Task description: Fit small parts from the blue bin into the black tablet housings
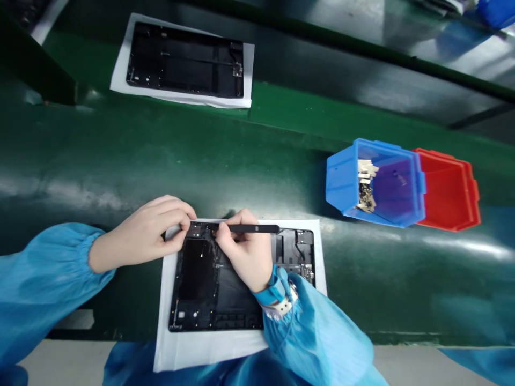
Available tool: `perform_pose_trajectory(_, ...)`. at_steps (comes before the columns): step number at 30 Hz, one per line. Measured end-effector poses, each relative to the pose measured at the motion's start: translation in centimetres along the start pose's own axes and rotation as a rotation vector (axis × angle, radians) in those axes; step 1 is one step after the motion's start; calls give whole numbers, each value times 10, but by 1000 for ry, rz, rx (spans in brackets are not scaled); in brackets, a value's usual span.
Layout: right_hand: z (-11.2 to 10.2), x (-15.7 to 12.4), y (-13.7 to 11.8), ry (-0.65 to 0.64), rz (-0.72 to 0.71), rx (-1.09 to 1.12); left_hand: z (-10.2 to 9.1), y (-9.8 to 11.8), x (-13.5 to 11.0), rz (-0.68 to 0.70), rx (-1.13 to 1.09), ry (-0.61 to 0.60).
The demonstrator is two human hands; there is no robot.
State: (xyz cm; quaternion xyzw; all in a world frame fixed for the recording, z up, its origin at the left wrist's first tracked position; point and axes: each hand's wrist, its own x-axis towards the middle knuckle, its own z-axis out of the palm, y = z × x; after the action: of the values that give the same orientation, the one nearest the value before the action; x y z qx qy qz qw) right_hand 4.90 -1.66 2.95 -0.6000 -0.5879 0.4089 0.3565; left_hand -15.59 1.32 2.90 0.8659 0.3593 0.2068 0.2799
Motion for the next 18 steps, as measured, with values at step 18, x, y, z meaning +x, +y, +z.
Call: perform_pose_trajectory(18,1,-3,-3,-17,10,-13,-3,3,1,-16,-9,-38)
